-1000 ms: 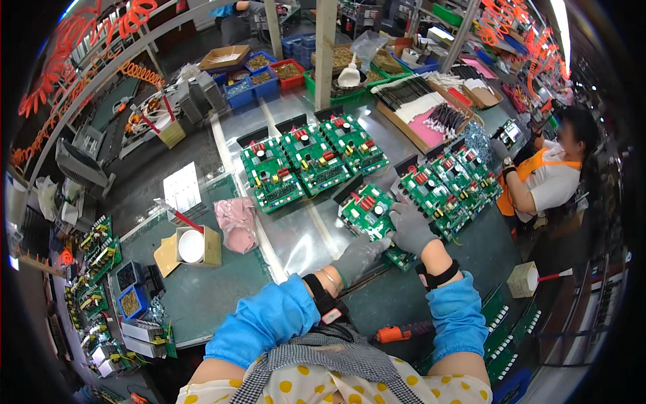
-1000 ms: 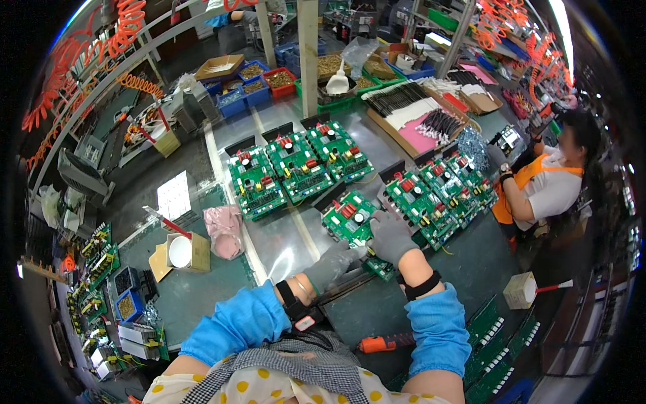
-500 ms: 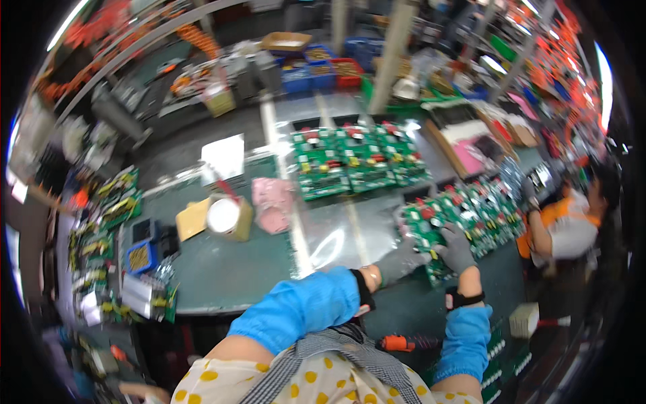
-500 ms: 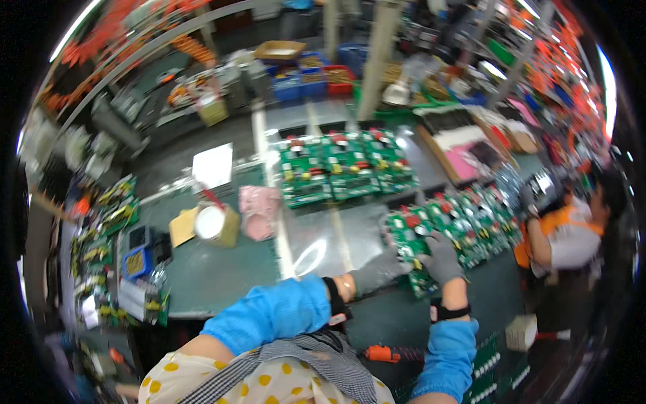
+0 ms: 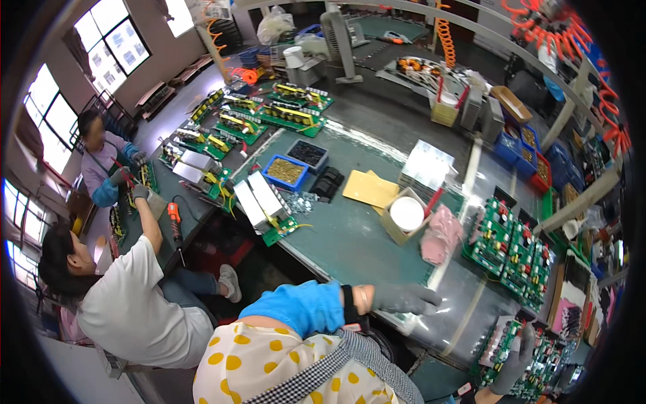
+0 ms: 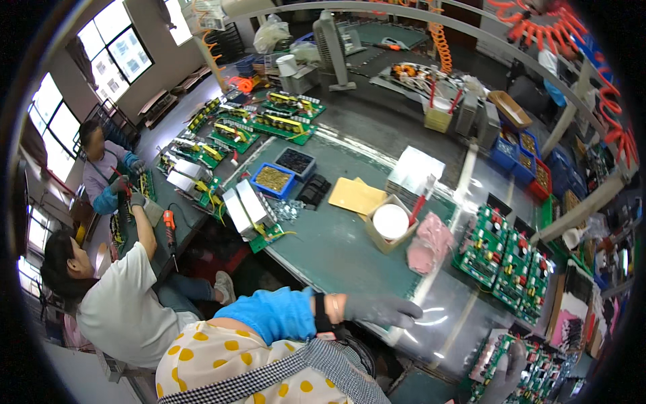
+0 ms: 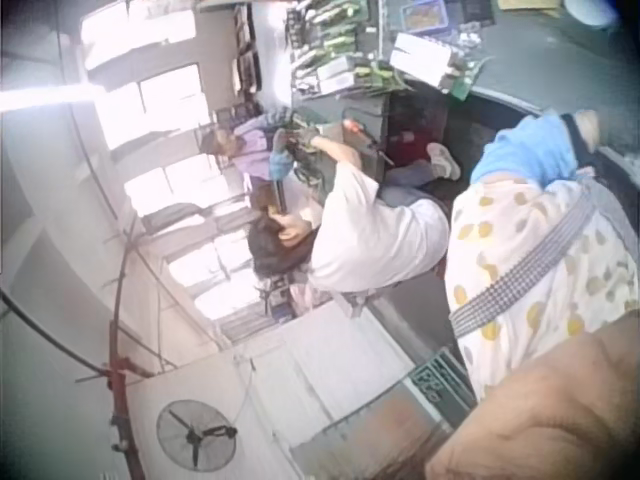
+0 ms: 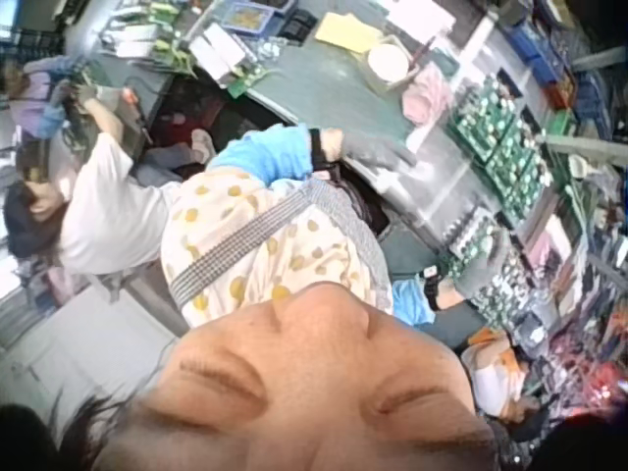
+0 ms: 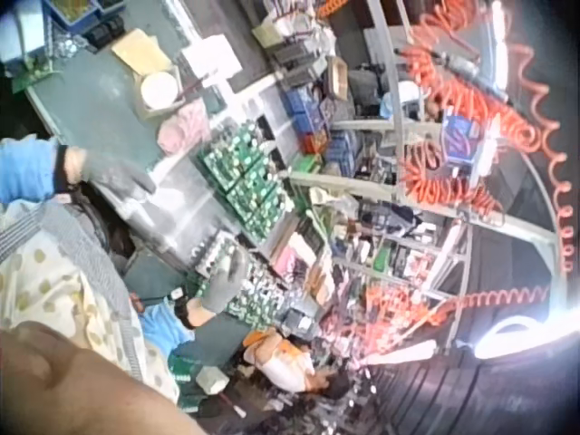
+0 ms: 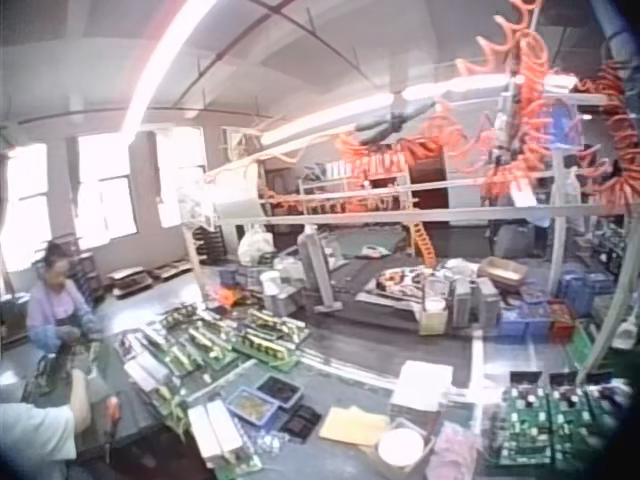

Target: Assembling and testing circuit board components including applying thermal paste and screwing on heat sinks.

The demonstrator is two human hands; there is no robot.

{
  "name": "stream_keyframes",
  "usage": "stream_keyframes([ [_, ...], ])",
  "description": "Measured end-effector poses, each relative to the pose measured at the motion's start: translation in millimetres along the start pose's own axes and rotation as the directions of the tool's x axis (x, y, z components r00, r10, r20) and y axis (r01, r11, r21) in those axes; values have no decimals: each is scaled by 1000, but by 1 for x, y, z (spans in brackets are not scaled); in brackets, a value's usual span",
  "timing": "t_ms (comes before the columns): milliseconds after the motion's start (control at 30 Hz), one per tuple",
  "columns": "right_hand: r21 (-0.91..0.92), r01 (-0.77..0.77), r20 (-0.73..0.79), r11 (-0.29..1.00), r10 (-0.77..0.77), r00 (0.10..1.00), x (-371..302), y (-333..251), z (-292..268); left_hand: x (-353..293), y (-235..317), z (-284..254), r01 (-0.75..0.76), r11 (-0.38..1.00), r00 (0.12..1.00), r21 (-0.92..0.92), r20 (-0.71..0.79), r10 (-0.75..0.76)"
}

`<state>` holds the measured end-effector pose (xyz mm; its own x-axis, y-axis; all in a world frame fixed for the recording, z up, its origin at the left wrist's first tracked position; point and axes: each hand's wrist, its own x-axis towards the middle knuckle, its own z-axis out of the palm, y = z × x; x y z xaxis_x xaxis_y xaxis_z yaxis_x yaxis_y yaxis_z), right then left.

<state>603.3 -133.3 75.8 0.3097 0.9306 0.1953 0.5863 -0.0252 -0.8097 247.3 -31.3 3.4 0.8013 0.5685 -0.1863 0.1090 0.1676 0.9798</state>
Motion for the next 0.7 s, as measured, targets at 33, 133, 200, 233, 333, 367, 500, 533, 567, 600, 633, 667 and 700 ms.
stream_keyframes([
  [33,61,4,118,998,-11,993,9,-24,24,-30,10,-13,36,999,988,6,-150,-35],
  [133,199,169,310,965,-226,923,23,-66,118,-91,4,-69,-53,973,970,223,-221,104],
  [200,217,115,490,969,-210,846,23,-92,187,-144,13,-96,-72,997,936,-5,-346,66],
  [233,272,41,582,961,-198,788,20,-99,224,-168,14,-110,-81,997,931,-10,-358,72],
  [333,350,-120,819,929,-242,520,0,-162,326,-247,15,-142,-64,997,842,-32,-538,37],
  [367,352,-265,891,898,-234,389,-12,-165,354,-266,16,-150,-67,997,773,-49,-634,21],
  [500,341,-516,930,786,-363,61,-50,-175,438,-331,3,-160,-41,994,322,-104,-943,-86],
  [533,333,-520,933,787,-354,62,-58,-175,448,-340,-10,-162,-58,995,251,-86,-965,-69],
  [567,274,-602,950,750,-309,47,-63,-177,458,-351,-19,-161,-62,996,165,-57,-985,-46],
  [600,215,-676,965,705,-261,35,-70,-178,465,-363,-38,-164,-81,996,134,28,-990,39],
  [633,224,-677,963,701,-267,42,-77,-182,470,-369,-54,-169,-63,994,92,84,-992,90],
  [667,249,-719,961,649,-256,102,-87,-182,472,-373,-63,-172,-11,996,75,93,-993,93],
  [700,289,-751,953,593,-249,170,-95,-180,474,-375,-67,-178,40,993,63,112,-992,109],
])
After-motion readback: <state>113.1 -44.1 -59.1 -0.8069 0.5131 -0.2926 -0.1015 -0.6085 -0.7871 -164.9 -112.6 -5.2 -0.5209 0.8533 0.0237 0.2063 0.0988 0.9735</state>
